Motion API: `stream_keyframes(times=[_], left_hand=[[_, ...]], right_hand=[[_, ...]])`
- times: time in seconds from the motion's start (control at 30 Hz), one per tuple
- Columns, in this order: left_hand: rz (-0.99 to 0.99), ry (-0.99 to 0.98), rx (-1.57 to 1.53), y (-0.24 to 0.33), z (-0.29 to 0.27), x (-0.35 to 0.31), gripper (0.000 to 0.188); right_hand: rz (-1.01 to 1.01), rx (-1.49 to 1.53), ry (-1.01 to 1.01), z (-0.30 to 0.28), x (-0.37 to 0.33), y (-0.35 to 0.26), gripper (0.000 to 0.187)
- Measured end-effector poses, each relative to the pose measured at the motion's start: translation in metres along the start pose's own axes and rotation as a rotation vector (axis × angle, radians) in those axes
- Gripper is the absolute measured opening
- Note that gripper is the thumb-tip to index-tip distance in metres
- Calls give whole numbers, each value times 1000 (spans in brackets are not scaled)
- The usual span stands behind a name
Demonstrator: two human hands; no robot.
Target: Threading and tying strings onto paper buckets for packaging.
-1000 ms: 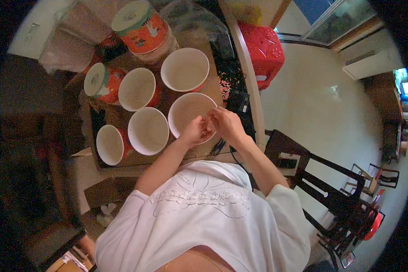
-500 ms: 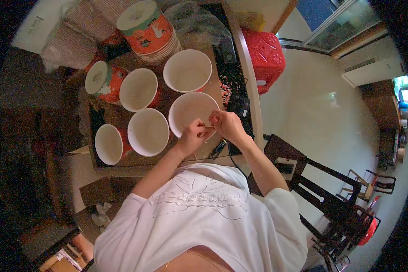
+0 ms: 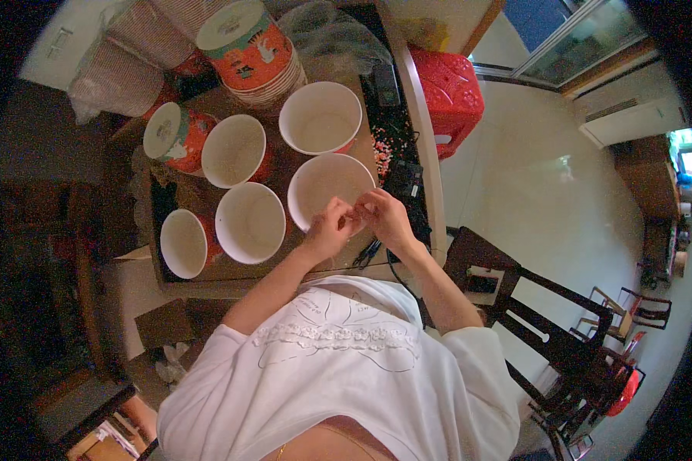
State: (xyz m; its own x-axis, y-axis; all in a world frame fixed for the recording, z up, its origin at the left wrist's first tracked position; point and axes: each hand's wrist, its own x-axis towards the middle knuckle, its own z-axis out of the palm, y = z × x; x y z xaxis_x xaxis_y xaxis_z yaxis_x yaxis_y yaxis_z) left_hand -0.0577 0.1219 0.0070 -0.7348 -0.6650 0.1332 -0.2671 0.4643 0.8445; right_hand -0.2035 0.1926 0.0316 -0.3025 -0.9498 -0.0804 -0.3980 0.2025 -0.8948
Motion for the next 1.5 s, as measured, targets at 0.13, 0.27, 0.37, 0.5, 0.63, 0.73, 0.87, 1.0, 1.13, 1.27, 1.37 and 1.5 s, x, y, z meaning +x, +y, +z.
stream_keyframes(times=[0.13, 0.27, 0.37, 0.5, 0.63, 0.73, 0.87, 1.0, 1.13, 1.27, 1.37, 1.5], left_hand=[[-908, -256, -946, -3, -16, 12, 11], [-959, -263, -1069, -9, -13, 11, 15], [-1003, -229, -1083, -12, -11, 11, 15], [-1008, -253, -1132, -12, -10, 10, 15], [-1078, -193, -1237, -14, -8, 9, 16], [-1065, -277, -1316, -21, -10, 7, 15], [-954, -282, -1118, -14, -10, 6, 12], [-496, -106, -551, -5, -7, 2, 11], [162, -14, 222, 10, -16, -2, 8], [308, -10, 346, 18, -18, -6, 10], [402, -3, 380, 18, -18, -6, 18], [538, -72, 526, 22, -22, -4, 24]], right_hand=[[-77, 51, 112, 14, -16, 10, 8], [-89, 114, 299, 31, -27, 11, 9], [-155, 89, 387, 37, -30, 10, 11], [-214, 8, 402, 41, -32, 12, 17], [-204, -43, 362, 39, -35, 4, 21], [-182, 50, 318, 36, -37, 4, 27], [-66, 155, 340, 23, -39, 7, 31], [-30, 172, 297, 9, -31, 4, 22], [15, 94, 141, -4, -22, -9, 15], [-61, 5, 57, -7, -5, 1, 10], [191, 17, -217, -17, 18, -10, 20], [287, -90, -548, -24, 49, -10, 32]])
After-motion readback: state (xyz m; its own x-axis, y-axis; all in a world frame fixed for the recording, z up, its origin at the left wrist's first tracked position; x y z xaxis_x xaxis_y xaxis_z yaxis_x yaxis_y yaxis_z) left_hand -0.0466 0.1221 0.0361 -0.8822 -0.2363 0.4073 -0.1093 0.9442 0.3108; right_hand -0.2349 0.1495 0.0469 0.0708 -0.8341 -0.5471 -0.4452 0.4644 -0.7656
